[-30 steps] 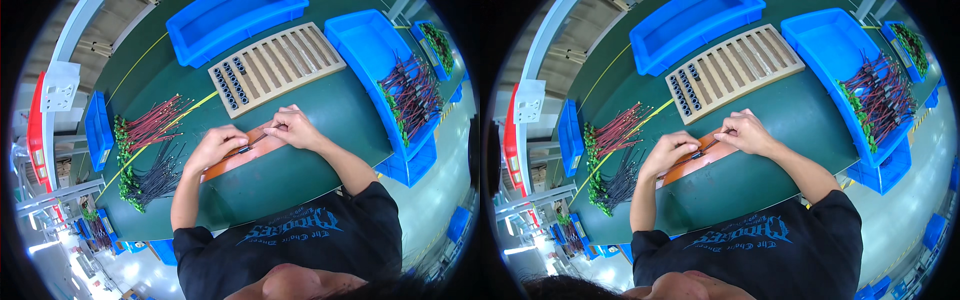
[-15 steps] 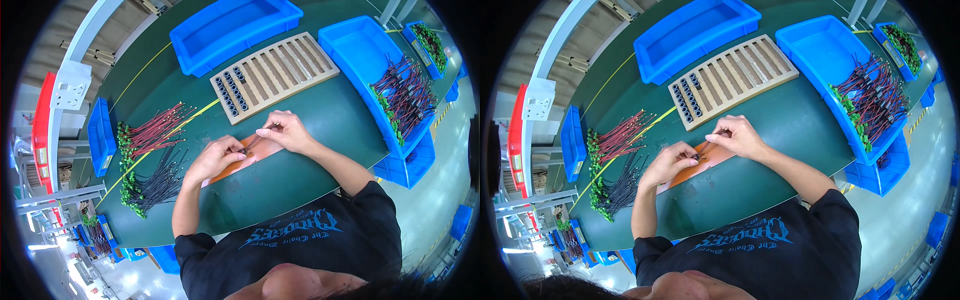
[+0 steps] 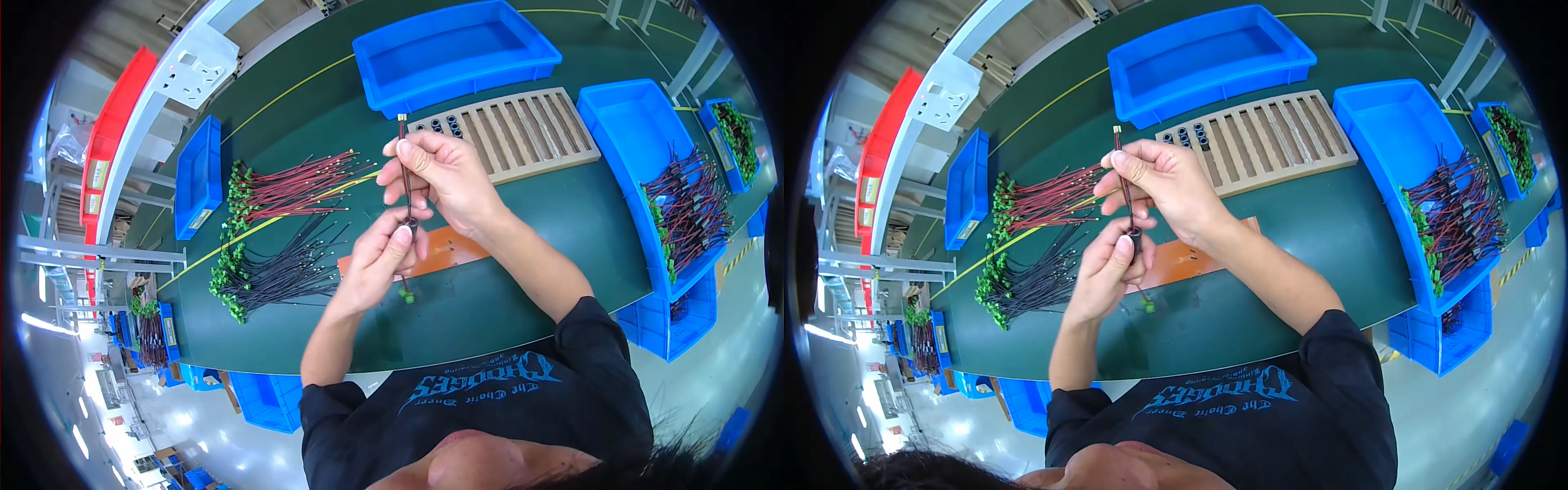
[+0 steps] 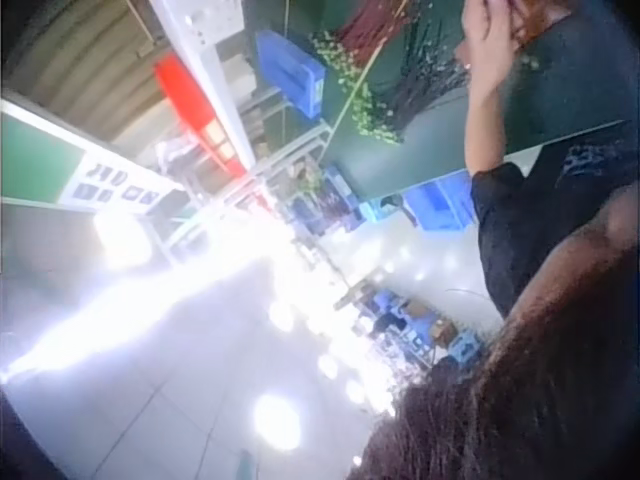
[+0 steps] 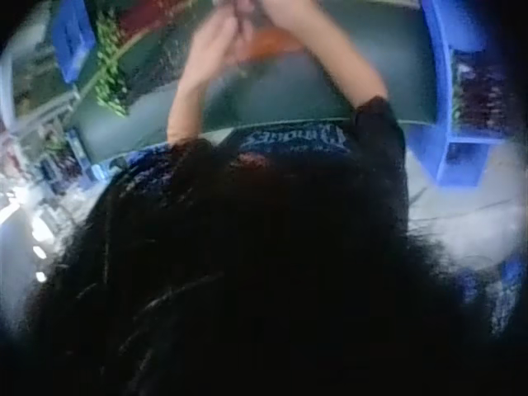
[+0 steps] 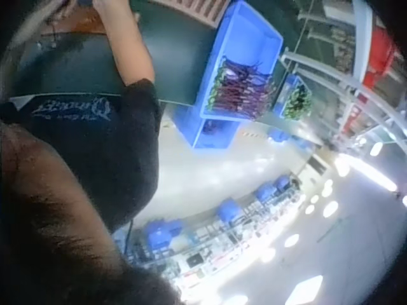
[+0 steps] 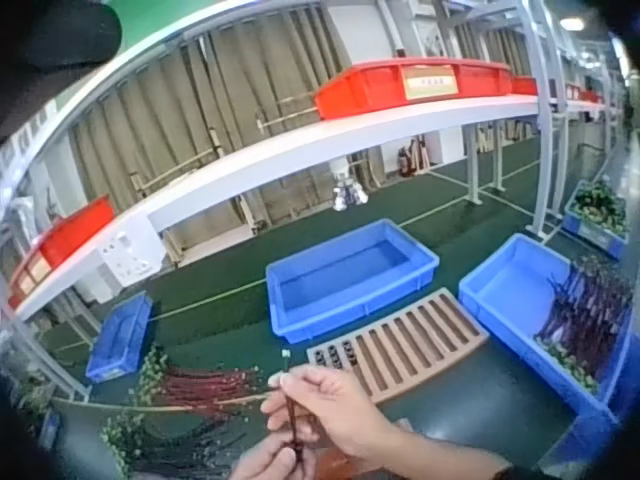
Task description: The person assembles wire harnesses by stripping the ends of red and black wires, inserting them into green connectors, and crimping them using a handheld tool. The person works at a green table with organized bins of components and a wooden jig, placing finished units into a blue bin.
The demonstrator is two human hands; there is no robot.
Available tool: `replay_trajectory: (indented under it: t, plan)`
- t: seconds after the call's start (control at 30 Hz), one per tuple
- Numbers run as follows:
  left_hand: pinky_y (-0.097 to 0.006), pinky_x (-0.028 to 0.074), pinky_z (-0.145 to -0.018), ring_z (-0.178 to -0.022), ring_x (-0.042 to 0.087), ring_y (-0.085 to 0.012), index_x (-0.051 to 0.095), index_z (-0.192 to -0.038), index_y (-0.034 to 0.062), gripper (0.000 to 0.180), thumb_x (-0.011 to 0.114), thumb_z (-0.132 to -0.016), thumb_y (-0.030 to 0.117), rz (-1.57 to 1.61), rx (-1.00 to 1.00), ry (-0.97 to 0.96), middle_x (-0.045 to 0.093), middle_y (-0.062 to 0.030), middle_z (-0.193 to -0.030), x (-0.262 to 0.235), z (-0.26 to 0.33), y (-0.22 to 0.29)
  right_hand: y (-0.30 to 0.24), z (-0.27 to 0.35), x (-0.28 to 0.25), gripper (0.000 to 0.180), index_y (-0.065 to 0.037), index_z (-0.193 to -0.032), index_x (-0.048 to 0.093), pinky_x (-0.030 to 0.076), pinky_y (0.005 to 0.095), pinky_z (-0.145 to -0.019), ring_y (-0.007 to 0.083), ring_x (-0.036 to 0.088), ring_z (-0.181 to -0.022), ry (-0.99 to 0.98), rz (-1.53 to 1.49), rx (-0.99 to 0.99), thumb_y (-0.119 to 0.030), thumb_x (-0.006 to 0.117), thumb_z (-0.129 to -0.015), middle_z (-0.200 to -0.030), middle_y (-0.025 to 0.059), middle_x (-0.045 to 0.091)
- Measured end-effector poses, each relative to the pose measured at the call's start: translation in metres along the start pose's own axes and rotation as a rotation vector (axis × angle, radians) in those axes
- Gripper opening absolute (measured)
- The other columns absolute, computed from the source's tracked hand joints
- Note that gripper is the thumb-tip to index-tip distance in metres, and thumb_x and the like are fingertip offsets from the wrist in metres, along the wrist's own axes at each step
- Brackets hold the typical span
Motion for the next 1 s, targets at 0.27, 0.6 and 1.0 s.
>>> replay_trajectory:
  t: [0.27, 0.6, 1.0]
  plan:
    - [-0.020, 0.021, -0.049, -0.055, 0.027, -0.0029, 0.056, -0.126, -0.0010, 0.046, 0.042, -0.111, 0.040, 0.083, 0.088, 0.215, 0.052, -0.0012, -0.078, -0.007, -0.019, -0.025, 0.002, -0.010, -0.035, 0.024, -0.004, -0.097, 0.066, 0.045, 0.0226, -0.058, 0.0108, 0.065, -0.071, 0.112, 0.060, -0.100, -0.024, 0.056, -0.107, -0.083, 0.0061, 0.070]
    - [-0.020, 0.021, -0.046, -0.055, 0.027, -0.0024, 0.057, -0.125, 0.0036, 0.036, 0.046, -0.111, 0.035, 0.317, 0.144, 0.247, 0.051, 0.0013, -0.079, 0.019, -0.033, -0.050, 0.002, -0.005, -0.047, 0.023, -0.004, -0.096, 0.063, 0.038, 0.0228, -0.050, 0.0085, 0.053, -0.061, 0.215, -0.054, -0.111, -0.023, 0.057, -0.106, -0.072, 0.0011, 0.059]
    - [-0.024, 0.043, -0.056, -0.062, 0.049, -0.0088, 0.050, -0.133, -0.0011, 0.037, 0.047, -0.111, 0.029, 0.314, -0.079, 0.137, 0.069, -0.0129, -0.095, 0.027, -0.010, -0.084, -0.010, 0.047, -0.035, 0.033, -0.002, -0.105, 0.068, 0.052, 0.0291, -0.075, 0.0111, 0.062, -0.087, 0.002, 0.943, -0.284, -0.033, 0.055, -0.107, -0.093, 0.0046, 0.067]
Point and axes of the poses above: each hand's wrist, its own z-axis away from the middle knuckle, its own x-axis out of the palm, y = z × x, the point moved 10 cm from there along -z, towards the middle knuckle
